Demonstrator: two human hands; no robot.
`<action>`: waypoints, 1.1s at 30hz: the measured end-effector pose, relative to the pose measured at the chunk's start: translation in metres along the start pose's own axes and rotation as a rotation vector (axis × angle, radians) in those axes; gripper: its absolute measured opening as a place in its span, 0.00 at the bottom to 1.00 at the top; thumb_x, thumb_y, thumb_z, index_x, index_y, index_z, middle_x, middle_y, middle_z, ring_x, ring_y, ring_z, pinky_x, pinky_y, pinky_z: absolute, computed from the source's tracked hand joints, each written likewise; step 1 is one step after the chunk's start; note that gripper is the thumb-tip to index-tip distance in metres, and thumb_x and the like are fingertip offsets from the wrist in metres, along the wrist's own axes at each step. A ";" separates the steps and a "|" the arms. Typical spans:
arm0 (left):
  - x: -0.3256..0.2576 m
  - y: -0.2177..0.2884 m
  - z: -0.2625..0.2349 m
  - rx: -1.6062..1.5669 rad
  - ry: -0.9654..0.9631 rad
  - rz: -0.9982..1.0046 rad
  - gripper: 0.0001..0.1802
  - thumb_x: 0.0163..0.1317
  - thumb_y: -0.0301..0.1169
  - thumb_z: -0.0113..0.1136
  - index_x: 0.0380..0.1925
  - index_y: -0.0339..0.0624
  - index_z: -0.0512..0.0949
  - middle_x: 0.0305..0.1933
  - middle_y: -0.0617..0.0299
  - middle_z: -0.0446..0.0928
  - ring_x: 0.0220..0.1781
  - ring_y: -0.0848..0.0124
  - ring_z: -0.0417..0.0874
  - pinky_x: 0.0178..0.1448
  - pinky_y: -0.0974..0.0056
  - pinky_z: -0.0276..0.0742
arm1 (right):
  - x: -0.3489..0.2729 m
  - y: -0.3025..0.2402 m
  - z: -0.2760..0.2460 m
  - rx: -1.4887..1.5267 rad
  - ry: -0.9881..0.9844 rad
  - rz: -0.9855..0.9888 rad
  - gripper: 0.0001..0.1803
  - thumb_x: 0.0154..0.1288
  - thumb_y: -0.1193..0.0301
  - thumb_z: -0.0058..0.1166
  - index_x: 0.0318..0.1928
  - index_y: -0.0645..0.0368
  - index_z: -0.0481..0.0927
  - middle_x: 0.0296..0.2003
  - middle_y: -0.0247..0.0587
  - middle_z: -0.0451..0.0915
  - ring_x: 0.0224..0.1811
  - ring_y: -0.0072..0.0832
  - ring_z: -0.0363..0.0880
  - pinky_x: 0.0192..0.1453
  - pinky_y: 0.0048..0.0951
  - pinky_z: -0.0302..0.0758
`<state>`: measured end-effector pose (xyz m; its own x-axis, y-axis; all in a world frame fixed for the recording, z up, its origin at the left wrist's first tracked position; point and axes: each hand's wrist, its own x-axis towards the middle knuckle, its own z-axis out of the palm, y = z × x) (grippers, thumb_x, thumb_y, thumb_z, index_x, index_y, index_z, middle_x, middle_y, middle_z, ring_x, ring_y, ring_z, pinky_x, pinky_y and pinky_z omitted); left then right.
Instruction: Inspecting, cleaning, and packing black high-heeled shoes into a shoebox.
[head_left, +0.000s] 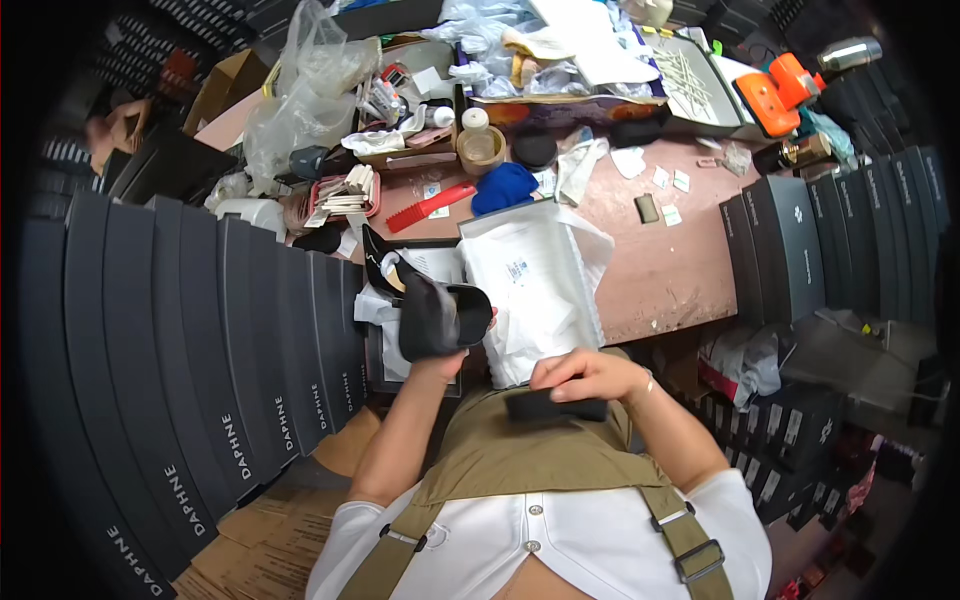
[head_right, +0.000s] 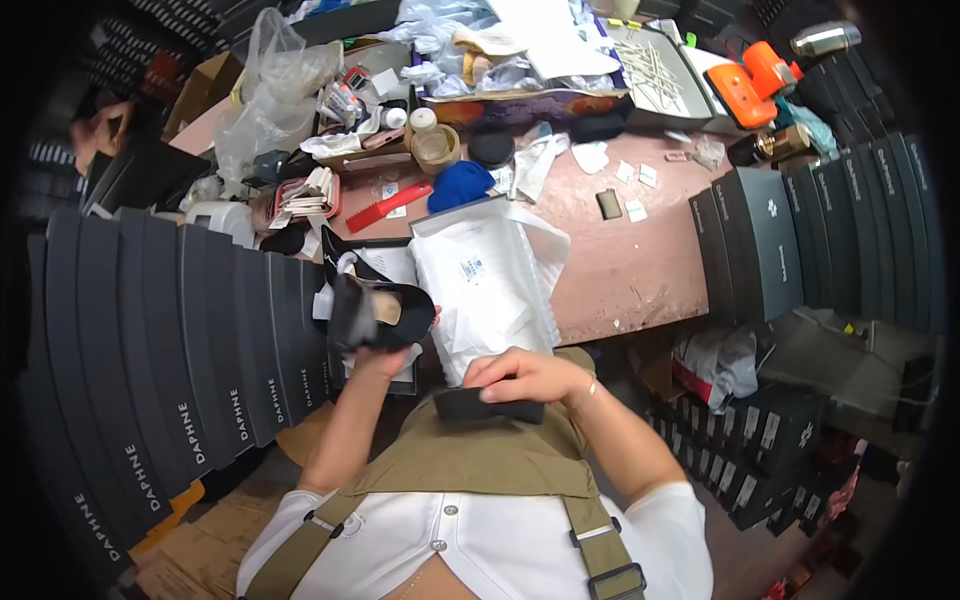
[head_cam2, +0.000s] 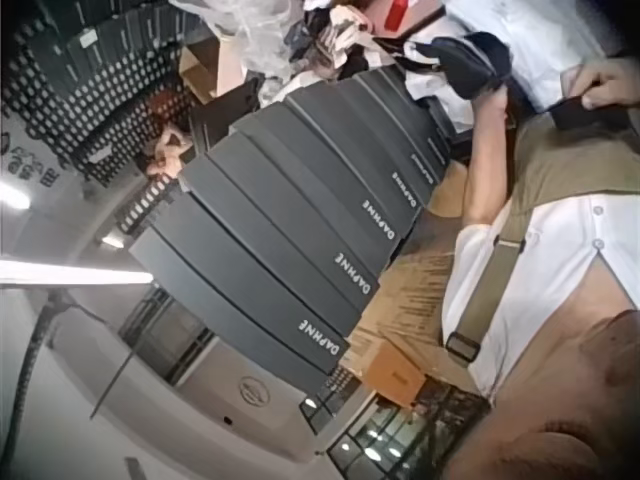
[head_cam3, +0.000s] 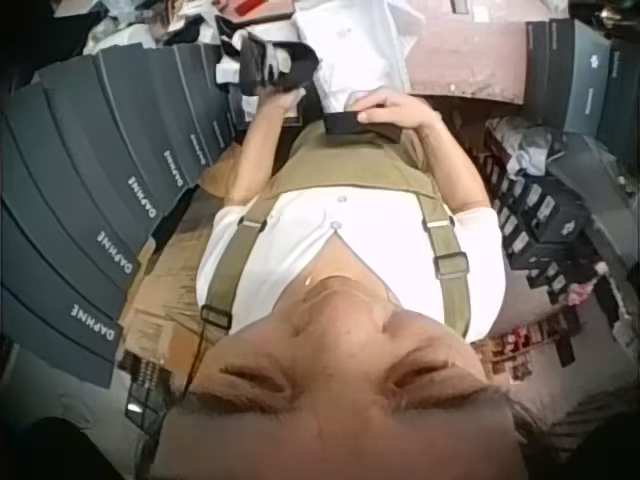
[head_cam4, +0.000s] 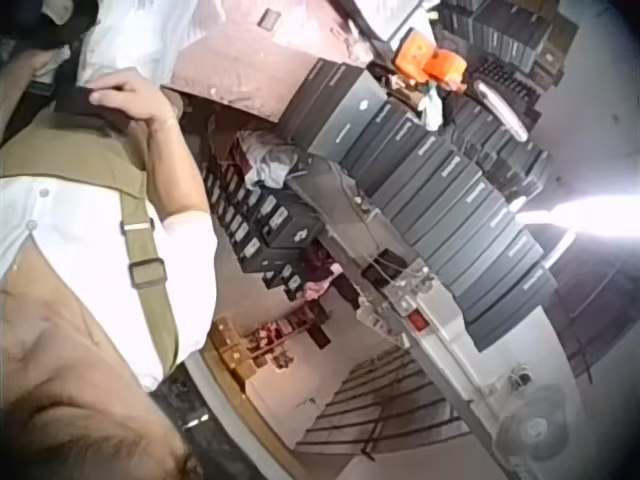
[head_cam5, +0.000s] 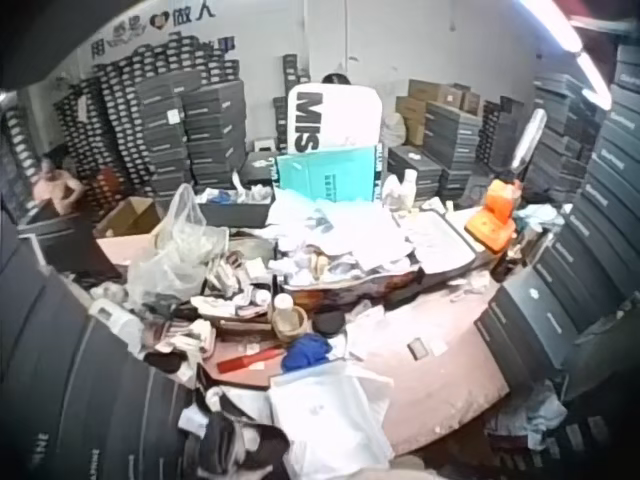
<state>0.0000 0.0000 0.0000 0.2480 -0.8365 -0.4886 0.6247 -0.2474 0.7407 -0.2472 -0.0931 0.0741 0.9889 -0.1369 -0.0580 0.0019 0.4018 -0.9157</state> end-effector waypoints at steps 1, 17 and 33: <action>-0.006 0.016 0.010 -0.250 0.044 -0.078 0.29 0.65 0.45 0.52 0.59 0.36 0.67 0.56 0.43 0.72 0.54 0.46 0.77 0.60 0.44 0.74 | 0.008 -0.009 0.005 -0.222 0.179 -0.015 0.12 0.64 0.74 0.55 0.46 0.63 0.82 0.42 0.39 0.79 0.46 0.28 0.76 0.53 0.27 0.69; -0.005 -0.016 0.028 -0.512 -0.201 -0.293 0.23 0.68 0.44 0.47 0.53 0.36 0.71 0.50 0.40 0.76 0.56 0.36 0.75 0.60 0.36 0.73 | -0.042 -0.015 -0.100 -1.139 1.063 0.139 0.22 0.62 0.73 0.55 0.58 0.63 0.73 0.52 0.55 0.73 0.50 0.43 0.75 0.54 0.36 0.71; -0.002 -0.017 -0.043 0.084 0.565 0.108 0.44 0.64 0.45 0.61 0.70 0.41 0.49 0.67 0.51 0.61 0.67 0.64 0.64 0.67 0.54 0.62 | -0.013 0.010 0.000 0.280 0.642 0.007 0.32 0.57 0.64 0.59 0.60 0.67 0.68 0.52 0.49 0.77 0.49 0.33 0.80 0.54 0.33 0.77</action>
<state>0.0211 0.0271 -0.0311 0.6780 -0.4740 -0.5618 0.5189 -0.2328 0.8225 -0.2604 -0.0870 0.0659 0.7060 -0.6063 -0.3661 0.1188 0.6109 -0.7827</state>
